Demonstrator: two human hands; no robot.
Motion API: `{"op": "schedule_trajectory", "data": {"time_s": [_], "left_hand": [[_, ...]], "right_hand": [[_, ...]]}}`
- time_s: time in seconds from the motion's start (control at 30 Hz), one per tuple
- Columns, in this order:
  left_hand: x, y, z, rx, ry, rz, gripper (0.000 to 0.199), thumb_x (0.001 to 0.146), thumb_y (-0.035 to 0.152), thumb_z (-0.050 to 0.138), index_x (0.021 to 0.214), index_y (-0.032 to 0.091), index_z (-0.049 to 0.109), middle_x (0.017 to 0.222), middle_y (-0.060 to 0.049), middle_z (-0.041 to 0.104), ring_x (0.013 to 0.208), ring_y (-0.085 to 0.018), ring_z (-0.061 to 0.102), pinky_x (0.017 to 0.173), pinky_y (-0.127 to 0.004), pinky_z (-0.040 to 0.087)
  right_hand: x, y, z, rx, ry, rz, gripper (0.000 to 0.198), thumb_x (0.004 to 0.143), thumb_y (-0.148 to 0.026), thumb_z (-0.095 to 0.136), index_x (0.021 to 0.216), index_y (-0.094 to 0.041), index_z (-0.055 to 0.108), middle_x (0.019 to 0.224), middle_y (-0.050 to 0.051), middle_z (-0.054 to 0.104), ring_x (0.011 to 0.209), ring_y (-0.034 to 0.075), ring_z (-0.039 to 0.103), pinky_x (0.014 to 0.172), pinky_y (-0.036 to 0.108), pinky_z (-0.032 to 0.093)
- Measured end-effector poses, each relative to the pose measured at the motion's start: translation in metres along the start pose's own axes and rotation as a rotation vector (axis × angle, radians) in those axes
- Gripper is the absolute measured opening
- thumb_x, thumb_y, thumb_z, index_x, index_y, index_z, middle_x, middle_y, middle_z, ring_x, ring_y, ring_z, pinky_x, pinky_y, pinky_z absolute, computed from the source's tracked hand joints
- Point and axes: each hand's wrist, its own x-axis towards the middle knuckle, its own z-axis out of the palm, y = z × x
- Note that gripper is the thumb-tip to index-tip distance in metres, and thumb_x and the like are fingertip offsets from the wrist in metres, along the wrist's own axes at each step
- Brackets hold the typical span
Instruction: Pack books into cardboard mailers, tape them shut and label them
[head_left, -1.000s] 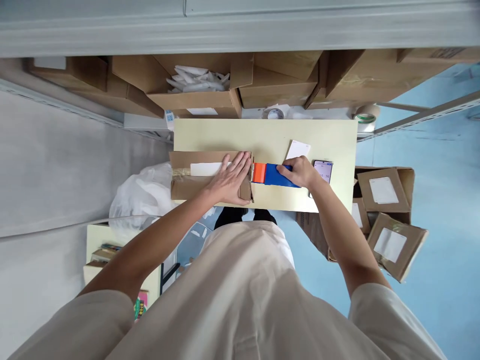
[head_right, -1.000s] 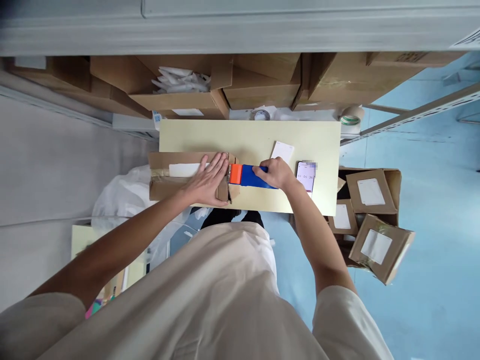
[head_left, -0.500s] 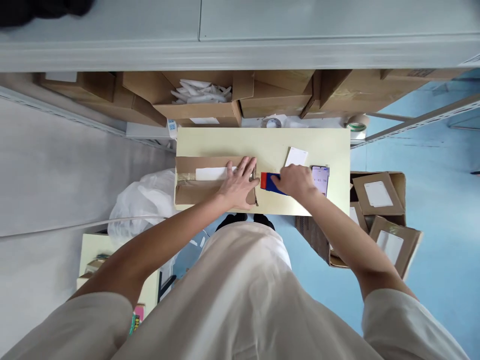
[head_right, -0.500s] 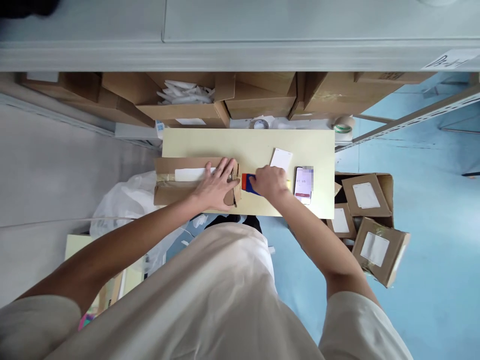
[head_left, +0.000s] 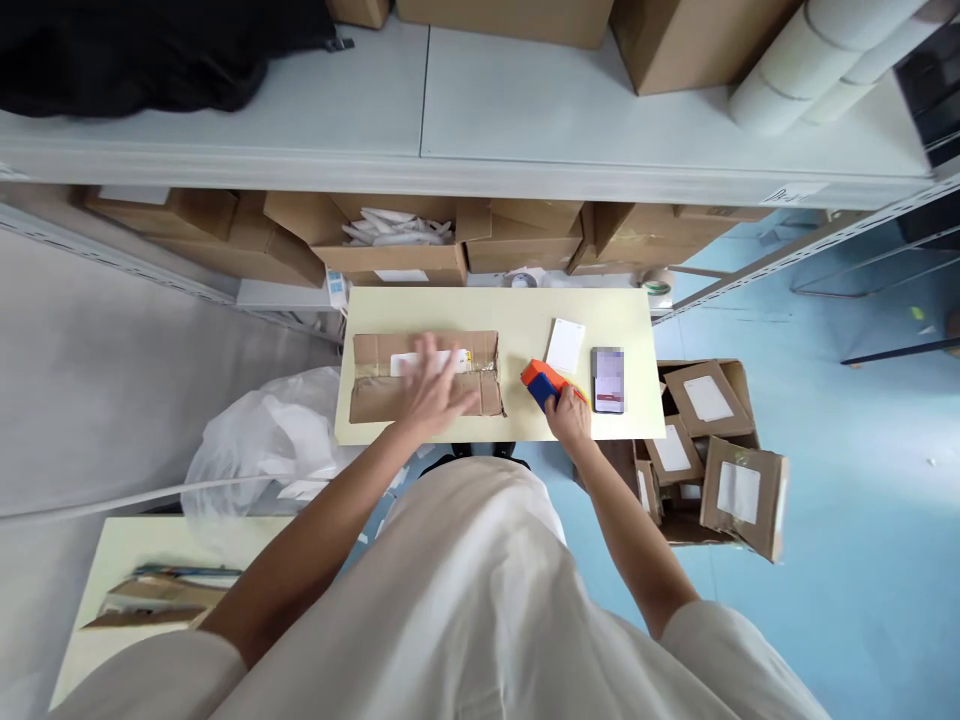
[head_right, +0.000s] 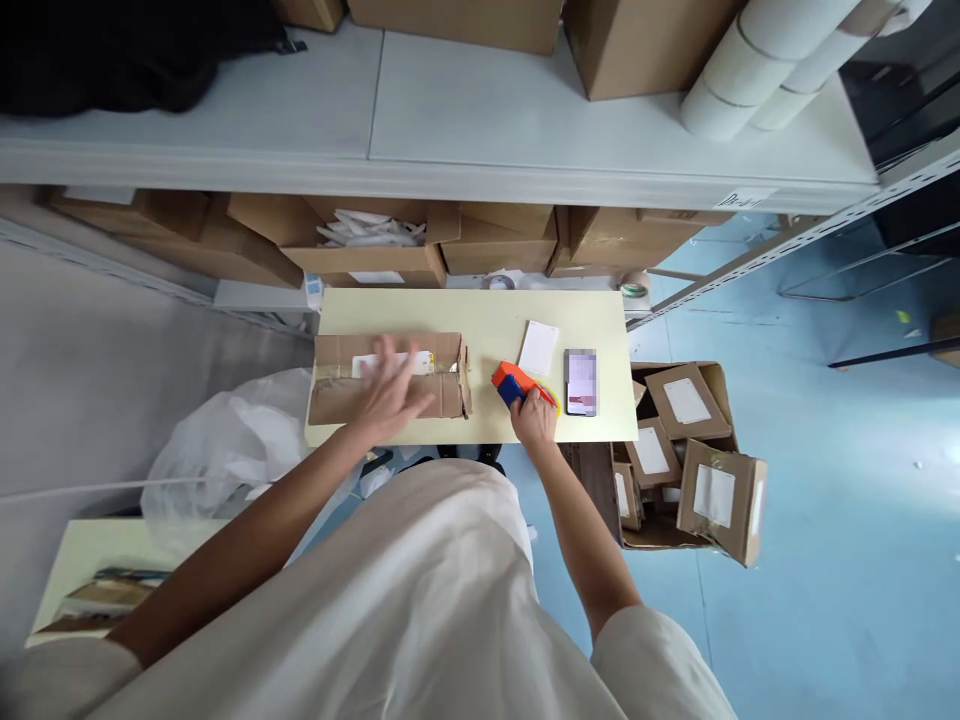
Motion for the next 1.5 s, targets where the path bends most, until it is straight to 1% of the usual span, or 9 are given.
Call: {"op": "schedule_trajectory", "data": {"time_s": [0.1,0.2,0.37,0.53,0.7,0.9,1.03,1.23,1.5], "left_hand": [[-0.026,-0.049,-0.008,-0.097,0.262,-0.367,0.093,0.086,0.065,0.040,0.154,0.013,0.005,0.159,-0.023,-0.007,0.145,-0.041,-0.011,0.108,-0.071,0.004],[-0.045,-0.093,-0.008,-0.361,0.343,-0.552,0.096,0.084,0.071,0.031,0.152,0.007,0.010,0.158,-0.023,0.010,0.147,-0.035,0.005,0.116,-0.056,0.016],[-0.056,-0.124,0.008,-0.964,0.215,-0.430,0.104,0.069,0.090,0.020,0.139,0.017,0.042,0.127,-0.015,0.062,0.125,-0.033,0.051,0.100,-0.045,0.046],[-0.060,-0.126,0.014,-1.078,0.182,-0.304,0.109,0.052,0.093,0.045,0.131,0.018,0.050,0.120,-0.016,0.064,0.118,-0.034,0.057,0.094,-0.043,0.050],[-0.066,-0.131,0.012,-0.917,0.132,-0.344,0.104,0.043,0.071,0.074,0.129,0.018,0.051,0.119,-0.016,0.064,0.117,-0.036,0.057,0.096,-0.045,0.049],[-0.053,-0.138,-0.005,-0.924,0.089,-0.298,0.091,0.049,0.057,0.079,0.126,0.016,0.053,0.123,-0.016,0.063,0.113,-0.034,0.060,0.093,-0.043,0.052],[-0.024,-0.137,-0.015,-0.848,0.111,-0.346,0.072,0.071,0.068,0.059,0.119,0.014,0.059,0.123,-0.016,0.064,0.114,-0.032,0.060,0.092,-0.039,0.050],[0.024,-0.139,-0.008,-0.700,0.049,-0.510,0.067,0.082,0.069,0.042,0.113,0.014,0.064,0.120,-0.017,0.066,0.111,-0.032,0.062,0.087,-0.037,0.049],[0.055,-0.140,-0.009,-0.509,-0.002,-0.536,0.064,0.086,0.063,0.040,0.117,0.011,0.061,0.120,-0.020,0.064,0.116,-0.036,0.057,0.092,-0.041,0.045]], "right_hand": [[-0.004,0.003,0.031,0.051,0.005,0.025,0.037,0.092,-0.023,0.033,0.119,-0.005,0.050,0.102,0.021,0.067,0.096,0.030,0.064,0.083,0.039,0.045],[-0.008,0.003,0.046,0.103,-0.013,0.000,0.042,0.091,-0.021,0.033,0.127,-0.006,0.046,0.114,0.023,0.063,0.106,0.032,0.060,0.090,0.043,0.044],[-0.015,0.003,0.031,0.182,0.136,-0.173,0.082,0.081,-0.023,0.057,0.150,-0.010,0.015,0.151,0.025,0.030,0.140,0.037,0.029,0.111,0.052,0.026],[-0.004,-0.022,0.011,0.357,-0.154,-0.492,0.121,0.069,-0.039,0.075,0.152,-0.021,-0.010,0.161,0.017,0.003,0.148,0.029,0.012,0.115,0.045,0.025],[0.004,-0.056,0.021,0.529,-0.215,-0.571,0.114,0.066,-0.042,0.078,0.153,-0.019,0.009,0.157,0.018,0.023,0.144,0.027,0.025,0.116,0.040,0.026],[0.007,-0.065,-0.001,0.846,-0.236,-0.408,0.080,0.070,-0.048,0.072,0.140,-0.024,0.042,0.132,0.011,0.059,0.117,0.026,0.058,0.094,0.038,0.051],[0.025,-0.080,-0.024,0.981,-0.237,-0.150,0.059,0.083,-0.061,0.052,0.125,-0.020,0.056,0.123,0.011,0.065,0.108,0.023,0.063,0.090,0.035,0.053],[0.055,-0.105,-0.019,0.941,-0.285,0.139,0.074,0.082,-0.071,0.044,0.120,-0.010,0.059,0.119,0.017,0.066,0.101,0.023,0.065,0.089,0.034,0.053],[0.086,-0.104,-0.007,0.883,-0.255,0.201,0.081,0.078,-0.078,0.041,0.116,-0.008,0.060,0.117,0.018,0.067,0.098,0.024,0.065,0.085,0.035,0.054]]}}
